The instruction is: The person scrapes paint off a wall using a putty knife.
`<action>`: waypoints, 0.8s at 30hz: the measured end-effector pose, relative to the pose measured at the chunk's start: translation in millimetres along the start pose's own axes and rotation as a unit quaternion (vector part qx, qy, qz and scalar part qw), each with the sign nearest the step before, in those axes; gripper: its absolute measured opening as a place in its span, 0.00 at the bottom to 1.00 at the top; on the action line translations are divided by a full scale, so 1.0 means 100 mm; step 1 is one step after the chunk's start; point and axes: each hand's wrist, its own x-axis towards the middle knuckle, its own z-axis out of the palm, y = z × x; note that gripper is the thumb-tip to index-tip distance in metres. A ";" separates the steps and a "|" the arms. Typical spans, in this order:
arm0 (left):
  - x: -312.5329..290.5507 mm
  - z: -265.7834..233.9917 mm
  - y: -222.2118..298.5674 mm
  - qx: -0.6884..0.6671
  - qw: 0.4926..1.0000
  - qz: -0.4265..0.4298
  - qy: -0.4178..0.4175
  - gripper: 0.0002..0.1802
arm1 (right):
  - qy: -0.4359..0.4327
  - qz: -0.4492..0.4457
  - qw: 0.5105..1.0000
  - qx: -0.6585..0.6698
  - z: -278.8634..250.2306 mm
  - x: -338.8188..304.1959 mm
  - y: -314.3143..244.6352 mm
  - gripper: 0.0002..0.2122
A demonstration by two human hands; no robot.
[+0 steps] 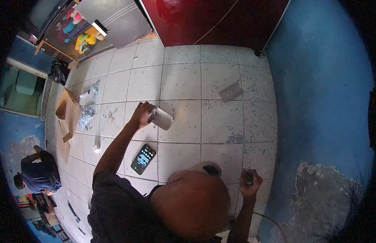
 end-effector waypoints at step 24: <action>-0.19 -0.11 -0.63 -0.118 0.960 -0.184 0.173 0.18 | -0.146 -0.269 0.852 -0.424 0.16 -0.05 -0.08 0.09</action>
